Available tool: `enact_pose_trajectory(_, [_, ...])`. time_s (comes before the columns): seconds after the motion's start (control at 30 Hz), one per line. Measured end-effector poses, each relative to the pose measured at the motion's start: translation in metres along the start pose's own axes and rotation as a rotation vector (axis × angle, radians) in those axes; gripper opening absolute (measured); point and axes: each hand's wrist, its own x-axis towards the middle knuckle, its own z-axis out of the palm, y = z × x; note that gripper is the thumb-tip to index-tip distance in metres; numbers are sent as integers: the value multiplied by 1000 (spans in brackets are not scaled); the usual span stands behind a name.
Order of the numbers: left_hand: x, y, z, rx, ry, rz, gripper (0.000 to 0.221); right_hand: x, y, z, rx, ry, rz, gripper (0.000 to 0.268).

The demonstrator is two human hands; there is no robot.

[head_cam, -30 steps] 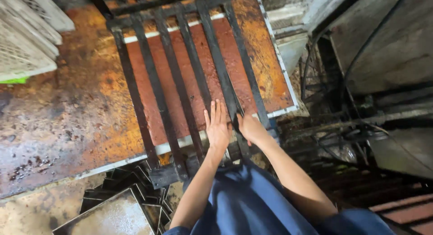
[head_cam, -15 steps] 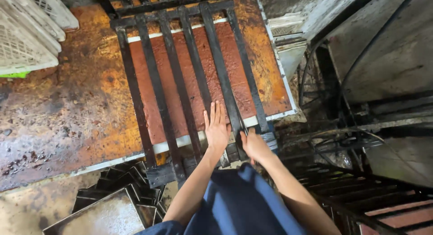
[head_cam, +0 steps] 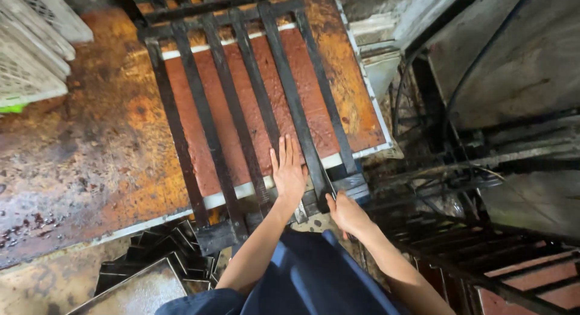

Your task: Cutting large sheets of cake into strips using a metal grid and a knife

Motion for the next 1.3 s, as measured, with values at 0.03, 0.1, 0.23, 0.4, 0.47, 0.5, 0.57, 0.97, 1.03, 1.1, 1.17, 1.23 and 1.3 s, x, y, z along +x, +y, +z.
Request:
enact_pose_trajectory(0.03, [2,-4,-1,5,9,0,101,13,-7,0,1,5,-9,53])
enact_pose_trajectory(0.1, [0,-4,2,15,15,29,100,37,-14,1,18,71,-48,47])
enact_pose_trajectory(0.23, [4,-6,5,17,34,18,101,-21,5,14,-12,140,-115,48])
enact_pose_trajectory(0.4, [-4,-7,2,77,57,67,99,-2,53,26,63,-106,80,45])
enact_pose_trajectory(0.47, [-2,-7,4,95,55,61,99,7,68,50,58,-24,34,45])
enact_pose_trajectory(0.5, [-1,-7,4,109,55,64,99,11,75,60,60,66,-8,45])
enact_pose_trajectory(0.57, [5,-6,3,125,70,63,100,16,109,79,40,37,6,47])
enact_pose_trajectory(0.97, [-28,-71,-36,-243,-13,126,87,-27,25,-8,127,-6,56,49])
enact_pose_trajectory(1.03, [-31,-88,-27,-128,-37,165,93,-5,-53,-40,205,13,-43,51])
enact_pose_trajectory(1.1, [-32,-94,-14,-56,7,143,87,8,-137,-66,263,229,-229,63])
enact_pose_trajectory(1.17, [-27,-94,-17,-60,23,112,93,84,-172,-67,239,244,-267,64])
enact_pose_trajectory(1.23, [-25,-89,-20,-78,37,87,99,141,-198,-74,210,267,-295,67])
enact_pose_trajectory(1.3, [-19,-90,-21,-84,42,71,100,184,-226,-85,146,281,-271,61])
